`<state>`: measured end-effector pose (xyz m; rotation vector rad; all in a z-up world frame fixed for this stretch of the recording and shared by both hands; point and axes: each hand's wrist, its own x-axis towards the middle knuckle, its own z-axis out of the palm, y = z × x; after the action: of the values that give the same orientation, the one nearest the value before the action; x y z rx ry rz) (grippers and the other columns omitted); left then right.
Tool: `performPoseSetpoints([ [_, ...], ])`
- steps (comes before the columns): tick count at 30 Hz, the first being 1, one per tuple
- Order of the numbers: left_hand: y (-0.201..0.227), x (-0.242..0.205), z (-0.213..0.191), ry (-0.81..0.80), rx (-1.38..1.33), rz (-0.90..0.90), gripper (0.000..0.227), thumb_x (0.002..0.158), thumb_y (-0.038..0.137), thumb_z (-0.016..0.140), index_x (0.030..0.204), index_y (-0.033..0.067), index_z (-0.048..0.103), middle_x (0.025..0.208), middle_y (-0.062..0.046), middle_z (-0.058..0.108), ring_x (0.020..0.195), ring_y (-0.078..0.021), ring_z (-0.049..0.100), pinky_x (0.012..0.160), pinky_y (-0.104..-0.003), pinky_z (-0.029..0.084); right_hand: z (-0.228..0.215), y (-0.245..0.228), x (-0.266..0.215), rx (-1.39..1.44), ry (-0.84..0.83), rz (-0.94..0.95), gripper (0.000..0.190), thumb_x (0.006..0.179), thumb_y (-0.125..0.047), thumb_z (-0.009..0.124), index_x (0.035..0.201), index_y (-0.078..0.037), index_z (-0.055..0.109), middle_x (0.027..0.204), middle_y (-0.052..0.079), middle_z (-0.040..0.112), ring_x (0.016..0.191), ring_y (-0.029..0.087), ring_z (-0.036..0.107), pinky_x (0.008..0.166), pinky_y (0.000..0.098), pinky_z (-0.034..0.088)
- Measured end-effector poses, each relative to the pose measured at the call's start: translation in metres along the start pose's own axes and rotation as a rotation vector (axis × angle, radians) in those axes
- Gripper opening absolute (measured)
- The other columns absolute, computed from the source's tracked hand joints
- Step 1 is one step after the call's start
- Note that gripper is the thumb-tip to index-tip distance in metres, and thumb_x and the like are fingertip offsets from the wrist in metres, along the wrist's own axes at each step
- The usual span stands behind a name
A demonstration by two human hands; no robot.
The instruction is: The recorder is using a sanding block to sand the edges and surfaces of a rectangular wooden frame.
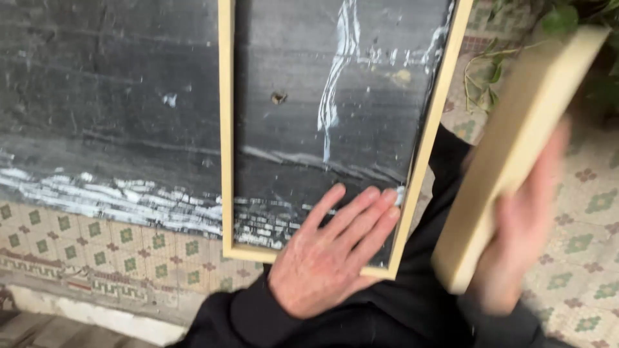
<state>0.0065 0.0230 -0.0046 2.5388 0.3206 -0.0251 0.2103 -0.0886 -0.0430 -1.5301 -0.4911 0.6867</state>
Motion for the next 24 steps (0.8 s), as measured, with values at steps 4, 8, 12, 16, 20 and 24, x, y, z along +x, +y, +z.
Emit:
performPoseSetpoints([
  [4, 0.001, -0.001, 0.004, 0.033, -0.021, -0.029, 0.091, 0.082, 0.043, 0.076, 0.154, -0.0016, 0.043, 0.164, -0.016, 0.039, 0.154, -0.0299, 0.035, 0.126, -0.054, 0.025, -0.003, 0.036, -0.114, 0.079, 0.092, 0.357, 0.082, 0.094, -0.025, 0.056, 0.163, 0.005, 0.023, 0.168, 0.02, 0.034, 0.153, 0.028, 0.036, 0.124, 0.0385, 0.025],
  [8, 0.009, -0.006, 0.007, 0.109, 0.006, -0.026, 0.084, 0.087, 0.043, 0.077, 0.152, 0.001, 0.046, 0.165, -0.015, 0.039, 0.155, -0.0295, 0.035, 0.128, -0.053, 0.026, 0.007, 0.041, -0.135, 0.135, 0.105, 0.335, 0.079, 0.095, -0.017, 0.057, 0.162, 0.005, 0.022, 0.167, 0.02, 0.033, 0.153, 0.029, 0.033, 0.123, 0.0393, 0.023],
  [12, 0.002, -0.001, -0.001, 0.138, 0.083, -0.002, 0.088, 0.079, 0.043, 0.079, 0.151, 0.0027, 0.049, 0.163, -0.011, 0.041, 0.153, -0.0299, 0.034, 0.127, -0.053, 0.025, 0.043, 0.017, 0.006, -0.125, -0.102, -0.153, 0.063, 0.107, -0.007, 0.049, 0.164, 0.005, 0.026, 0.172, 0.018, 0.03, 0.162, 0.026, 0.03, 0.134, 0.0357, 0.022],
  [16, 0.011, -0.007, -0.004, 0.067, 0.109, 0.013, 0.093, 0.075, 0.042, 0.079, 0.153, 0.0035, 0.047, 0.163, -0.01, 0.041, 0.152, -0.0297, 0.033, 0.126, -0.051, 0.025, 0.059, -0.024, 0.07, -0.22, -0.175, -0.294, 0.056, 0.114, -0.005, 0.047, 0.166, -0.001, 0.026, 0.174, 0.015, 0.037, 0.154, 0.022, 0.047, 0.132, 0.032, 0.037],
  [20, -0.002, 0.001, 0.003, 0.133, 0.156, 0.015, 0.09, 0.078, 0.045, 0.078, 0.152, 0.0043, 0.045, 0.163, -0.009, 0.039, 0.154, -0.0303, 0.032, 0.127, -0.053, 0.024, 0.05, -0.026, -0.045, -0.496, -0.209, -0.28, 0.059, 0.108, -0.002, 0.044, 0.162, 0.008, 0.024, 0.17, 0.028, 0.031, 0.16, 0.035, 0.033, 0.129, 0.0397, 0.027],
  [24, 0.003, -0.007, 0.012, 0.096, 0.11, 0.007, 0.095, 0.078, 0.049, 0.076, 0.155, 0.0048, 0.043, 0.163, -0.01, 0.039, 0.152, -0.0302, 0.033, 0.126, -0.053, 0.023, 0.047, -0.021, -0.074, -0.418, -0.19, -0.241, 0.059, 0.102, -0.001, 0.047, 0.156, 0.012, 0.029, 0.166, 0.031, 0.032, 0.158, 0.038, 0.032, 0.129, 0.0442, 0.025],
])
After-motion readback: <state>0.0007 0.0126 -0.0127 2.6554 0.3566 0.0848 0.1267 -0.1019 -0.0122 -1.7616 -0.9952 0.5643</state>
